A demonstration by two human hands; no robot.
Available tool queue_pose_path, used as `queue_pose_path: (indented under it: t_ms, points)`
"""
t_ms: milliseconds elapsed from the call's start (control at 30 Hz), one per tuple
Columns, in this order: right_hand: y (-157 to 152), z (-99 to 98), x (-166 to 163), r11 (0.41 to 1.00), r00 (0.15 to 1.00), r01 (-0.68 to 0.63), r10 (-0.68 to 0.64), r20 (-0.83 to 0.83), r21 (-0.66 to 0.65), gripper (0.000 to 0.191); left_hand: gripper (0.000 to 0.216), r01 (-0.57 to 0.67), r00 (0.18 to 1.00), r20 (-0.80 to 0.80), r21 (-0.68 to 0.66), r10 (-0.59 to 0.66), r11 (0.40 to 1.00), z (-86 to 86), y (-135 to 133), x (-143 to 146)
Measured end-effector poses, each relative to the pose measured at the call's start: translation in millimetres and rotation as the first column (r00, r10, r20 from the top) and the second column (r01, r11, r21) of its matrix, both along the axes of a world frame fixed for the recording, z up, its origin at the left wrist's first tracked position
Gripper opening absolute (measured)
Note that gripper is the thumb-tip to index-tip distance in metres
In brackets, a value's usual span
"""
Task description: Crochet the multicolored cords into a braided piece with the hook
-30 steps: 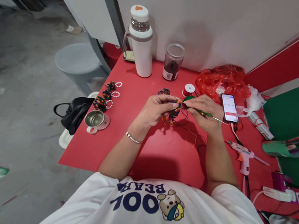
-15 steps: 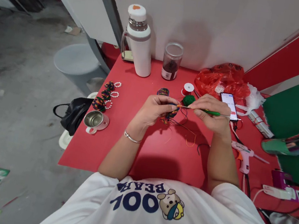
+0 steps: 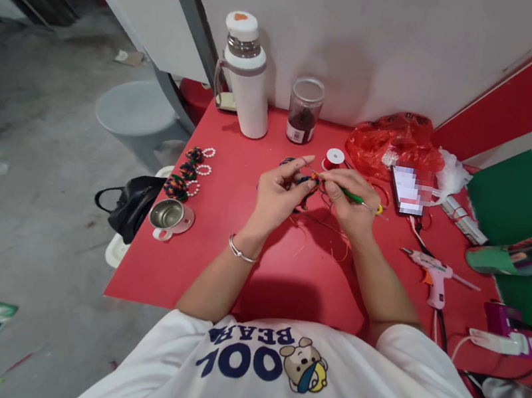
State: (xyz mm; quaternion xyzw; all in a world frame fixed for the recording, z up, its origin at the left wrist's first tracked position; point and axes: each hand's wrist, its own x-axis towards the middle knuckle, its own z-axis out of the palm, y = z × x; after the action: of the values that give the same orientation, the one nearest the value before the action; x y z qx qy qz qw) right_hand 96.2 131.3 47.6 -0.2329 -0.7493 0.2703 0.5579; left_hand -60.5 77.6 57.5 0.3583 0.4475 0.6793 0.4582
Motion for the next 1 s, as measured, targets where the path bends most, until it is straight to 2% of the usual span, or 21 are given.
queue_pose_path:
  t_ms: [67, 133, 233, 300, 400, 567, 833, 1000]
  points:
    - [-2.4, -1.4, -1.7, 0.974, 0.992, 0.104, -0.117, 0.052, 0.200, 0.017, 0.047, -0.087, 0.996, -0.020, 0.007, 0.087, 0.996, -4.2, 1.1, 7.0]
    - [-2.5, -5.4, -1.5, 0.927, 0.983, 0.137, -0.170, 0.065, 0.349, 0.024, 0.050, -0.079, 0.997, 0.025, -0.004, 0.080, 0.997, -7.3, 1.4, 12.8]
    - [-0.3, -11.2, -0.6, 0.904, 0.985, 0.128, -0.165, 0.055, 0.407, 0.025, 0.054, 0.012, 0.983, 0.185, 0.004, -0.012, 1.000, -7.5, 0.8, 15.0]
    - [2.0, -10.8, 0.4, 0.919, 0.992, 0.098, -0.120, 0.035, 0.382, 0.024, 0.053, 0.082, 0.963, 0.257, -0.009, -0.077, 0.997, -4.1, -0.4, 11.4]
    - [7.4, -3.6, 4.5, 0.958, 0.999, 0.018, -0.025, 0.021, 0.287, 0.022, 0.050, 0.180, 0.954, 0.258, -0.079, -0.154, 0.981, 4.9, -3.1, 2.0]
    - [18.9, 10.3, 18.8, 0.982, 0.987, -0.142, 0.131, 0.093, 0.123, 0.014, 0.045, 0.229, 0.955, 0.224, -0.149, -0.193, 0.962, 17.0, -6.2, -8.4]
    - [23.2, 23.8, 37.2, 0.983, 0.972, -0.171, 0.157, 0.177, 0.071, 0.013, 0.036, 0.243, 0.957, 0.201, -0.169, -0.208, 0.955, 20.7, -5.3, -13.7]
    - [23.5, 26.3, 40.2, 0.980, 0.970, -0.187, 0.174, 0.169, 0.066, 0.013, 0.033, 0.242, 0.962, 0.173, -0.178, -0.212, 0.954, 21.5, -6.1, -15.7]
